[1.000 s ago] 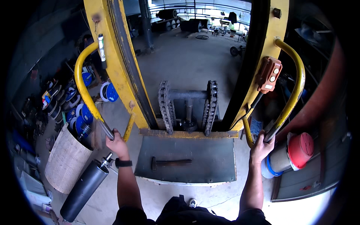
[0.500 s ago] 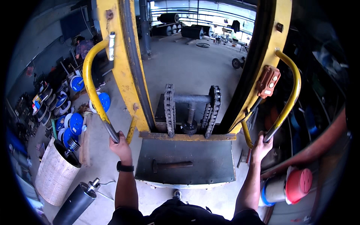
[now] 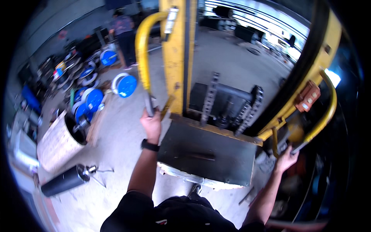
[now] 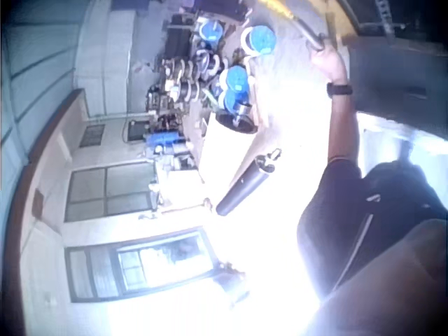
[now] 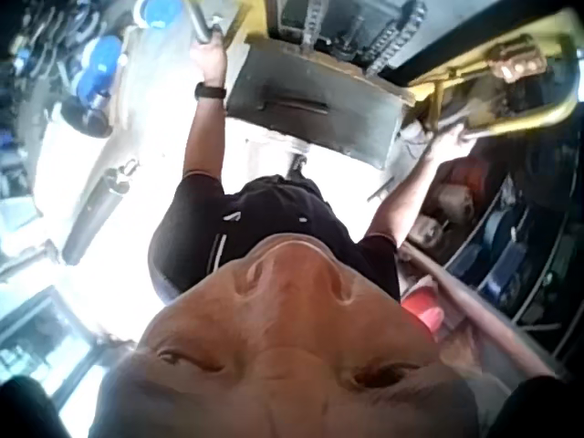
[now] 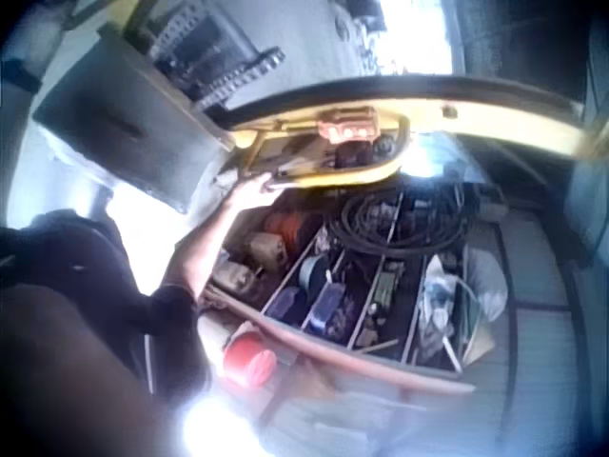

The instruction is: The person moves a large black cylindrical object and a metal sheet using a yellow hand pallet jack, then enters a workshop and scrapes the concrete floor with a screwdriver.

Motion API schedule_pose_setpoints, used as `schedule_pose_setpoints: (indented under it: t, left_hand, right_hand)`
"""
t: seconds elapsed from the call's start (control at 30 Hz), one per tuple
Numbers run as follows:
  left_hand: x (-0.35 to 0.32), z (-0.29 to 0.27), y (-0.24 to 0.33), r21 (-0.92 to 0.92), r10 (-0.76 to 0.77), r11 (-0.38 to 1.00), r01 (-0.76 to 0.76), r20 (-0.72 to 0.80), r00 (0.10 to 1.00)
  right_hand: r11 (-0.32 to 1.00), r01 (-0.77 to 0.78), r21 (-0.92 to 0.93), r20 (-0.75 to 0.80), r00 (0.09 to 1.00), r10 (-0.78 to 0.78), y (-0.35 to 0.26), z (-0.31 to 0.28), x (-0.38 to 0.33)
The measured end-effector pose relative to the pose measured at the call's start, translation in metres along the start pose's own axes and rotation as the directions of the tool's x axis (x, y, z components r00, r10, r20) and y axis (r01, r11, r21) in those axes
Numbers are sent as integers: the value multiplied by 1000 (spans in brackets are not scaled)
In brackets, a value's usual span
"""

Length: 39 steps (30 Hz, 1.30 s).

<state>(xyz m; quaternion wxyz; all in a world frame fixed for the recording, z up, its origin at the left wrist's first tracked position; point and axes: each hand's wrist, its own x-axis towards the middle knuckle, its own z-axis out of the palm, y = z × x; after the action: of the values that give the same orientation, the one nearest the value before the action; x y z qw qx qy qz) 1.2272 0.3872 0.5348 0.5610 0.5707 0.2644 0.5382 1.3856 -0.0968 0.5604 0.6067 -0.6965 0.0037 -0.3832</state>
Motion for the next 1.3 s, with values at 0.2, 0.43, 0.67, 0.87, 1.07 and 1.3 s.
schedule_pose_setpoints:
  t: [0.2, 0.43, 0.67, 0.87, 1.07, 1.3]
  left_hand:
    - [-24, 54, -36, 64, 32, 997, -31, -26, 999]
    - [-30, 142, -58, 128, 104, 986, -104, 11, 995]
    - [-12, 247, -65, 174, 88, 981, -86, -5, 996]
    - [-13, 298, -90, 239, 181, 957, -164, -47, 982]
    - [4, 360, -111, 274, 311, 926, -260, -159, 937]
    - [23, 395, -133, 355, 315, 910, -216, -251, 915]
  right_hand:
    - [998, 36, -43, 101, 994, -31, 66, 5, 56]
    - [989, 97, -108, 225, 972, -70, 142, 27, 148]
    - [1000, 0, -31, 335, 942, 11, 209, 112, 277]
    - [999, 2, -39, 310, 951, 10, 260, 165, 328]
    - [983, 110, -145, 387, 921, -46, 309, 202, 407]
    - [997, -31, -71, 384, 922, 55, 280, 262, 394]
